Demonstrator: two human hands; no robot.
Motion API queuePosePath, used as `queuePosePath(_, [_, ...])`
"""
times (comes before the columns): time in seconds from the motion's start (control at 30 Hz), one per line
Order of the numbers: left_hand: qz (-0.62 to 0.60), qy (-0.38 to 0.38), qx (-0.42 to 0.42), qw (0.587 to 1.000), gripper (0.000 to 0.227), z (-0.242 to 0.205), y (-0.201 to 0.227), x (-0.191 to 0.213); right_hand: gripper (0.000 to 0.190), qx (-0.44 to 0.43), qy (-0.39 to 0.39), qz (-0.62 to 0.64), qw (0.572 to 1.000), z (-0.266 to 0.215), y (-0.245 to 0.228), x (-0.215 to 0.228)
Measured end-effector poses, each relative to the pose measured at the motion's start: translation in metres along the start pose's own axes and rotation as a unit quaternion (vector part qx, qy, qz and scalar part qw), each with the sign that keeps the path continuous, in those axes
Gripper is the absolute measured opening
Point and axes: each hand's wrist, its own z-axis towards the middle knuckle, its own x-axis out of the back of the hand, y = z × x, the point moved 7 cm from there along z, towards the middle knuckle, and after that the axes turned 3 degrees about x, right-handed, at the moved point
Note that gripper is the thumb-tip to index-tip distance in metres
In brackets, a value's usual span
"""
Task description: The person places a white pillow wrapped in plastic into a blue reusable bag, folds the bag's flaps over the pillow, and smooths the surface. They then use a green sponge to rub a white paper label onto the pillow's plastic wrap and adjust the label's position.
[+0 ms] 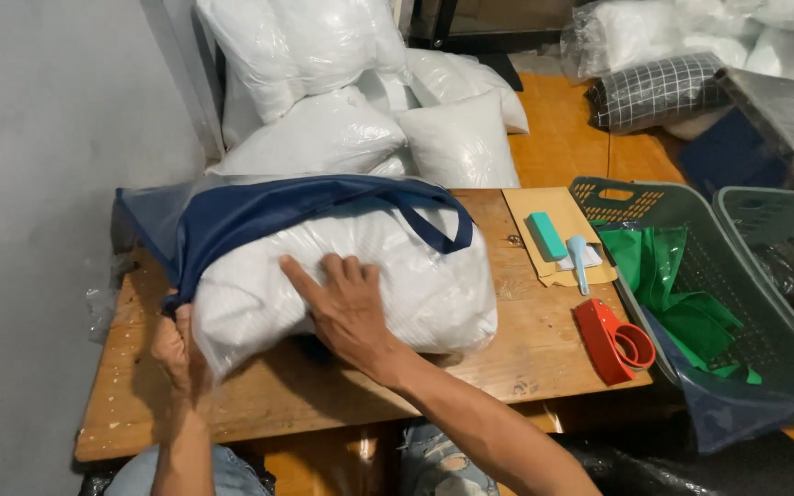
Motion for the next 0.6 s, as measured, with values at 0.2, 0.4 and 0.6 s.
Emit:
queuePosePath(0.2, [-0.026, -0.038, -0.086, 0.995, 0.036, -0.026, 0.086, 0.021, 0.041, -0.028, 0.038, -0.076, 0.996, 0.055, -0.013, -0.033])
queuePosePath(0.4, [0.165, 0.079, 0.090, 0.979, 0.044, 0.002, 0.107, 0.084, 0.080, 0.105, -0.149, 0.280, 0.942, -0.018, -0.042, -0.008])
queuePosePath(0.6, [0.216, 0.105, -0.060, 0.969, 0.068, -0.041, 0.166, 0.115, 0.010, -0.191, 0.239, 0.254, 0.918, -0.122, 0.069, 0.082])
